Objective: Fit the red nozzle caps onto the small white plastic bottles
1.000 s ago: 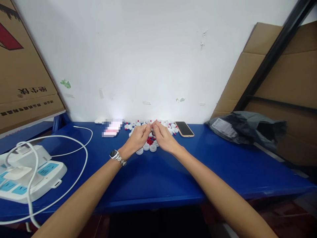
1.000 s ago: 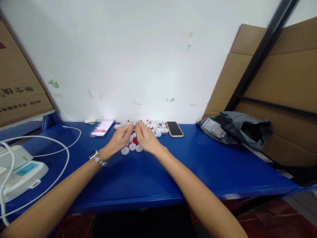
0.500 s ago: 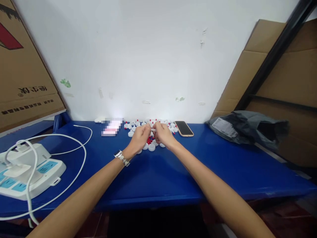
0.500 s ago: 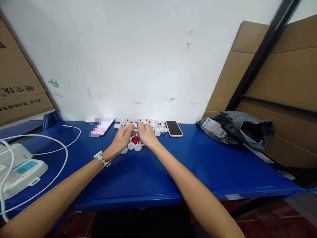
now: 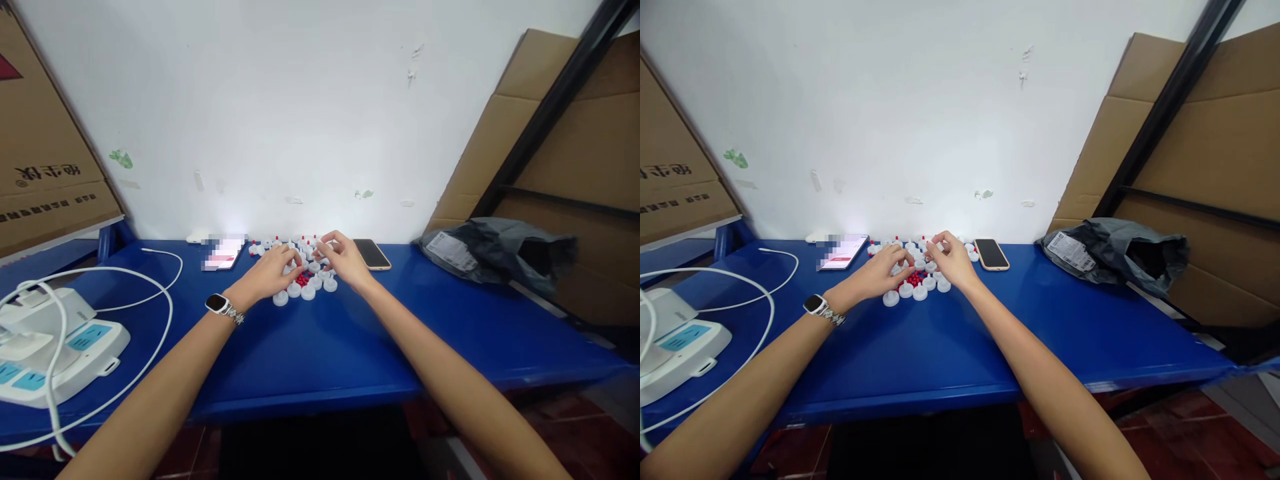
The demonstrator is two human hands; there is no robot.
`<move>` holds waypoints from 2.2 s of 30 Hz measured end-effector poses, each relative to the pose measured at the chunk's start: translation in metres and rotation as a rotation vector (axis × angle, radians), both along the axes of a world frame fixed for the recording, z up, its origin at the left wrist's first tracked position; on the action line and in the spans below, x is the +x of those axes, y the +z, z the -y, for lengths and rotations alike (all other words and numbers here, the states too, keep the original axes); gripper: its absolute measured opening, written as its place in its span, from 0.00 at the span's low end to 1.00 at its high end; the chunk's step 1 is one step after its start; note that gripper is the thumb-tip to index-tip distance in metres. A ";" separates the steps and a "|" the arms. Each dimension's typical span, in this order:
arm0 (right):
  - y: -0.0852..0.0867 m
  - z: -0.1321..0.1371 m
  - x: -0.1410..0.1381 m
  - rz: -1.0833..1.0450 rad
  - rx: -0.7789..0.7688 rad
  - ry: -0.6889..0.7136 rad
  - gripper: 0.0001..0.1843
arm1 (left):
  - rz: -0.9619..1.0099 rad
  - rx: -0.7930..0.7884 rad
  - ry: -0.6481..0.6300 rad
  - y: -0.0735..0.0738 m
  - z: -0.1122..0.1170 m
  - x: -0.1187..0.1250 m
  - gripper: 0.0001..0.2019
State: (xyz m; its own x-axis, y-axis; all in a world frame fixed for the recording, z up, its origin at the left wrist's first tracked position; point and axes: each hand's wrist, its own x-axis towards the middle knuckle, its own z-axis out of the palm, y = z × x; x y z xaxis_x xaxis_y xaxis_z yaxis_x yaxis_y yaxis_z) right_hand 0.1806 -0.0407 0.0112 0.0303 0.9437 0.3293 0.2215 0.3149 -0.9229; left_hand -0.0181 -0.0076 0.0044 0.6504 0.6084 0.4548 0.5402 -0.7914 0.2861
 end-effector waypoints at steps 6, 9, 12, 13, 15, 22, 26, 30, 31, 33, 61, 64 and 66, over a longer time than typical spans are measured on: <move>-0.005 -0.006 0.006 0.305 0.197 -0.233 0.12 | 0.020 -0.107 0.046 0.005 -0.004 -0.013 0.16; -0.003 -0.016 0.004 0.302 0.155 -0.135 0.12 | 0.039 -0.238 0.082 0.010 -0.006 -0.025 0.15; 0.002 -0.039 -0.003 0.340 0.159 -0.107 0.09 | 0.034 -0.310 0.106 0.014 -0.006 -0.034 0.15; 0.004 -0.049 -0.006 0.376 0.163 -0.119 0.08 | 0.028 -0.322 0.109 0.014 -0.006 -0.036 0.15; 0.009 -0.073 -0.015 0.474 0.154 -0.142 0.06 | 0.008 -0.338 0.121 0.013 -0.008 -0.039 0.15; 0.015 -0.154 -0.051 0.926 0.054 -0.220 0.11 | -0.132 -0.405 0.189 -0.001 -0.020 -0.045 0.12; 0.006 -0.173 -0.065 1.033 -0.018 -0.185 0.11 | -0.175 -0.410 0.212 -0.002 -0.021 -0.047 0.11; 0.001 -0.177 -0.071 1.103 -0.067 -0.138 0.12 | -0.203 -0.400 0.221 0.000 -0.018 -0.046 0.11; 0.001 -0.178 -0.072 1.116 -0.074 -0.128 0.13 | -0.207 -0.399 0.221 0.000 -0.018 -0.046 0.12; 0.003 -0.178 -0.073 1.135 -0.069 -0.113 0.14 | -0.212 -0.398 0.223 0.000 -0.017 -0.046 0.12; -0.003 -0.011 -0.030 0.124 0.130 -0.003 0.23 | 0.242 -0.152 -0.021 0.010 0.007 -0.011 0.21; 0.000 0.001 -0.033 0.267 0.206 -0.081 0.22 | 0.292 -0.147 -0.057 0.015 0.016 -0.002 0.17; 0.001 0.004 -0.034 0.336 0.219 -0.108 0.22 | 0.335 -0.118 -0.064 0.016 0.019 0.001 0.18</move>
